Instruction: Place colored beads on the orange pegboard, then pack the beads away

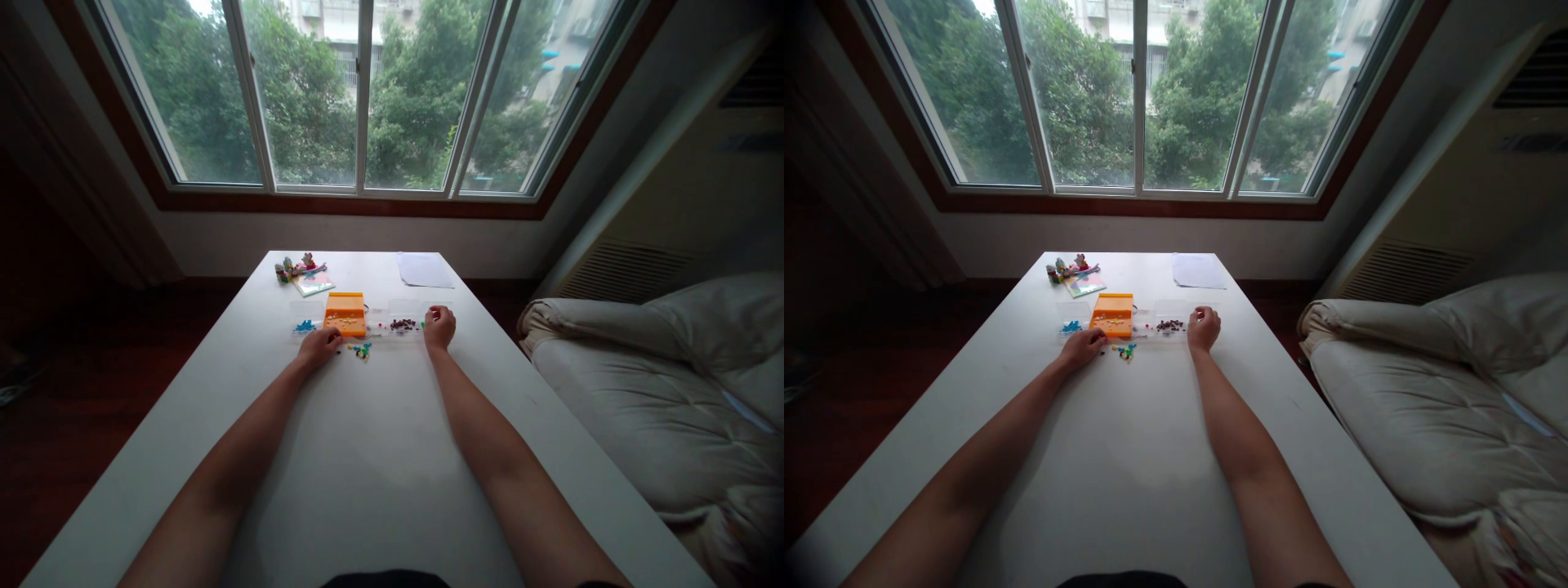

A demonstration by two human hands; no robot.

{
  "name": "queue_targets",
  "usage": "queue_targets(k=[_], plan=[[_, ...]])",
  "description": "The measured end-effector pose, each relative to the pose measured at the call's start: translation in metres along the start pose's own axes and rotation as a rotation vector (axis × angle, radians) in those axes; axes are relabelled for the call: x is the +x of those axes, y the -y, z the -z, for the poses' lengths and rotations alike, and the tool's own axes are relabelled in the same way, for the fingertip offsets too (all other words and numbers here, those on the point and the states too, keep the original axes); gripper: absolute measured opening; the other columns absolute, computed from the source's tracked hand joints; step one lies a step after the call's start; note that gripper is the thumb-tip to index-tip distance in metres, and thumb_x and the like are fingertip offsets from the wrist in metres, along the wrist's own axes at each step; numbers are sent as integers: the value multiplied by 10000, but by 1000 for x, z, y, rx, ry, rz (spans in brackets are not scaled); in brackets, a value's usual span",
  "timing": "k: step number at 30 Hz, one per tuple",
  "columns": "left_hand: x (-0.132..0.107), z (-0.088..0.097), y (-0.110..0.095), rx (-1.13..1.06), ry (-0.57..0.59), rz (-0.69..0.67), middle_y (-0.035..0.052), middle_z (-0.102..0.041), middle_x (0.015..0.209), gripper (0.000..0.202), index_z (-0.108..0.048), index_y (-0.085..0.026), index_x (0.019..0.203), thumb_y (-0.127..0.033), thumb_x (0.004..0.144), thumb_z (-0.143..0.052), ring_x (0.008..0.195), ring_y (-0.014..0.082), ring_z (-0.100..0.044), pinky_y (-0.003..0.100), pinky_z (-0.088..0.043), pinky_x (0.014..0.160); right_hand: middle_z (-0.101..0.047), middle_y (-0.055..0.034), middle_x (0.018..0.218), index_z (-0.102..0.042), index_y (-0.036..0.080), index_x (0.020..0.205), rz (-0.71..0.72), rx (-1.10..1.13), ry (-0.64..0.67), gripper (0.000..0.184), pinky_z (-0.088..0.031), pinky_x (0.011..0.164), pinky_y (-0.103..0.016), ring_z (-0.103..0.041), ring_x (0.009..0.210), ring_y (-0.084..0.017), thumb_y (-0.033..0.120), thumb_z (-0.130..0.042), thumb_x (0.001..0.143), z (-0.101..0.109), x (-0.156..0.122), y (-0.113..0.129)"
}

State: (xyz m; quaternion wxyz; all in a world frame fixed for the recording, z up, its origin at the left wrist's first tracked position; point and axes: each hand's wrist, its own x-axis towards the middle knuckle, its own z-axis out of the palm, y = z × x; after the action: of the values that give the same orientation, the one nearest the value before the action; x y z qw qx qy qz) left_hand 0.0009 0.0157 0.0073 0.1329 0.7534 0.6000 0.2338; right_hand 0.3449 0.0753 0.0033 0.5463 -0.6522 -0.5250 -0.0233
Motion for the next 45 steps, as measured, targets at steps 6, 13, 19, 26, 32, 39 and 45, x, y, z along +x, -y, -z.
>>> queue_targets(k=[6, 13, 19, 26, 32, 39, 45], plan=[[1, 0, -2, 14, 4, 1, 32, -728, 836, 261, -728, -246, 962, -413, 908, -535, 742, 182, -624, 268, -381, 643, -578, -12, 732, -664, 180, 979, 269, 83, 285, 177, -391, 730, -250, -509, 697, -152, 233, -518, 894, -8, -28, 33], [0, 2, -3, 5, 10, 13, 35, -734, 857, 258, -729, -249, 961, -416, 901, -542, 749, 185, -627, 271, -383, 647, -650, -21, 803, -709, 209, 975, 585, -1, 723, 160, -388, 755, -222, -561, 765, -137, 186, -584, 879, -11, -60, 67], [-1, 3, -5, 23, 5, 24, 38, -737, 879, 262, -734, -251, 965, -419, 904, -542, 759, 186, -630, 269, -400, 667, -686, -34, 903, -722, 226, 1010, 612, -163, 878, 181, -389, 775, -222, -585, 853, -150, 201, -627, 858, -7, -61, 73], [-3, 3, -9, 28, -7, 8, 34, -733, 850, 242, -723, -247, 945, -398, 907, -539, 742, 181, -628, 265, -383, 649, -665, -29, 846, -715, 227, 911, 599, -122, 862, 94, -365, 711, -229, -566, 794, -150, 197, -648, 853, -10, -61, 69], [-7, -2, -25, -14, -9, -67, 24, -701, 775, 259, -716, -231, 953, -387, 925, -511, 687, 165, -593, 253, -371, 629, -627, -14, 772, -704, 210, 912, 589, 31, 781, 98, -373, 724, -229, -537, 751, -136, 171, -629, 863, -10, -64, 74], [-11, -5, -41, -14, -79, -149, 20, -677, 789, 229, -703, -230, 1023, -371, 913, -559, 694, 154, -581, 252, -386, 655, -631, 6, 755, -692, 190, 879, 522, 209, 821, 62, -364, 694, -218, -517, 706, -114, 185, -639, 846, -17, -73, 81], [-13, -2, -46, 26, -100, -219, 35, -692, 863, 209, -701, -229, 1052, -316, 924, -560, 757, 156, -607, 254, -391, 676, -635, 7, 763, -683, 174, 867, 431, 300, 820, 73, -356, 649, -212, -499, 674, -102, 213, -622, 858, -24, -76, 82]])
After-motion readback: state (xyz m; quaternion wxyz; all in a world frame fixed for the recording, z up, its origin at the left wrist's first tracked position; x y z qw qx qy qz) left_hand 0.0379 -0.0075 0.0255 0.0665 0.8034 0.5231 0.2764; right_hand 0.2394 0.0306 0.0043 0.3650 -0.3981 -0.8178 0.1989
